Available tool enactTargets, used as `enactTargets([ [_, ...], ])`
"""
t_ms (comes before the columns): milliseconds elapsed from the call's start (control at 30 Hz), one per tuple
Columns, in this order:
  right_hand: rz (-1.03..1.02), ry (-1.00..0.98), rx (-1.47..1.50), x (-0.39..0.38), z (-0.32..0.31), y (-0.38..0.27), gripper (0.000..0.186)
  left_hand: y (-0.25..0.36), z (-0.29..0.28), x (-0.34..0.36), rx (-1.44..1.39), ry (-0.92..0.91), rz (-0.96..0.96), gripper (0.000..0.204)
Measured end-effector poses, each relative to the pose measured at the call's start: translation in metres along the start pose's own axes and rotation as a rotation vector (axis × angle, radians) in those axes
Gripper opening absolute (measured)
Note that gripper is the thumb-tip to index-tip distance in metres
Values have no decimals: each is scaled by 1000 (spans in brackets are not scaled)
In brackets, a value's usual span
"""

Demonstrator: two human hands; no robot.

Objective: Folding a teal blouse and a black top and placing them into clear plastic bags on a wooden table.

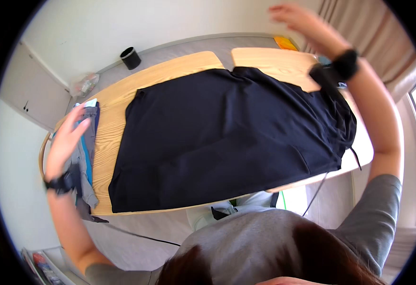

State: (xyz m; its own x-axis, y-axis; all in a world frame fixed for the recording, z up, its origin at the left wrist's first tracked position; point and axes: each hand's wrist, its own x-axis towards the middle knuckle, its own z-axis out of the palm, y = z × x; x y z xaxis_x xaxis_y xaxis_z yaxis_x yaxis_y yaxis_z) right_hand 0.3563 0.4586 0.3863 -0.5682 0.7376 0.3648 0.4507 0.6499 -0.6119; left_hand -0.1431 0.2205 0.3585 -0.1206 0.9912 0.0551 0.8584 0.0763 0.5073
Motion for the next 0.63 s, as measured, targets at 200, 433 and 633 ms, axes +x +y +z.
enactTargets([
  [200, 206, -285, -547, 96, 155, 121, 40, -59, 109, 133, 112, -108, -1, 40],
  [433, 236, -550, -928, 107, 214, 194, 45, -70, 183, 196, 336, -79, -257, 62],
  [633, 303, -671, -895, 110, 217, 196, 51, -116, 182, 227, 429, -114, -349, 58],
])
